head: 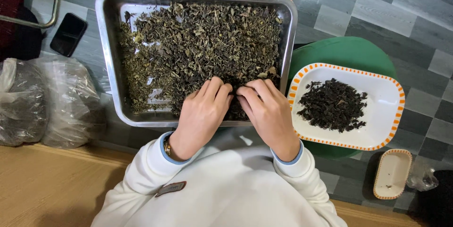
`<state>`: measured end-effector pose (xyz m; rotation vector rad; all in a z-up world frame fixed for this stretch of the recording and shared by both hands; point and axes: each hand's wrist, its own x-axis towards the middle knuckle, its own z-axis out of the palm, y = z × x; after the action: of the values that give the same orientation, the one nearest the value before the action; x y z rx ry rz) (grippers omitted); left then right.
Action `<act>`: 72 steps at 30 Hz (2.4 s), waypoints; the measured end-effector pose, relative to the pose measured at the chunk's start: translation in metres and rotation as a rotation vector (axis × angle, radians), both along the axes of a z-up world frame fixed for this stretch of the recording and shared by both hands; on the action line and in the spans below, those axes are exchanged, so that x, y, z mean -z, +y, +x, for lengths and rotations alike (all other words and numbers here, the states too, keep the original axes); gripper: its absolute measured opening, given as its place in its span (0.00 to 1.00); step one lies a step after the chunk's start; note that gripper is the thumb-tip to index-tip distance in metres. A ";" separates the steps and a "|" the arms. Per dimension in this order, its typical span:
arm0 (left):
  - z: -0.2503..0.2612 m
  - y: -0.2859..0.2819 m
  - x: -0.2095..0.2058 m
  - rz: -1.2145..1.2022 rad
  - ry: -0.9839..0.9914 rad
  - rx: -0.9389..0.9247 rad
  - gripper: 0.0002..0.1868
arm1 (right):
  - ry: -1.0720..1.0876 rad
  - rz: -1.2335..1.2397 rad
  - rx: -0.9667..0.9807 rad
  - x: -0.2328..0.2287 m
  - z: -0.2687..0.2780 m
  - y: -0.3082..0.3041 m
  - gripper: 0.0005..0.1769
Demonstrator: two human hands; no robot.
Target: Sorting dried tea leaves from a large metal tray into a smaller plastic bowl by hand.
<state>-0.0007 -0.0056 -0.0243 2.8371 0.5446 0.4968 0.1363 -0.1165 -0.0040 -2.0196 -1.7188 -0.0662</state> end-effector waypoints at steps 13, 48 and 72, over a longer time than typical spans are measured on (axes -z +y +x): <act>0.000 0.005 -0.009 -0.003 -0.092 0.001 0.04 | 0.044 0.045 0.006 -0.005 -0.001 -0.002 0.07; -0.042 0.049 -0.038 -0.267 -0.208 -0.054 0.04 | -0.134 0.059 -0.005 -0.014 -0.005 0.055 0.09; -0.043 0.052 -0.035 -0.250 -0.205 -0.029 0.05 | -0.169 0.034 -0.043 -0.005 -0.010 0.057 0.05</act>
<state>-0.0437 0.0459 0.0112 2.5098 0.5654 0.6658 0.1262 -0.0598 0.0009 -2.0007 -1.8494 -0.2565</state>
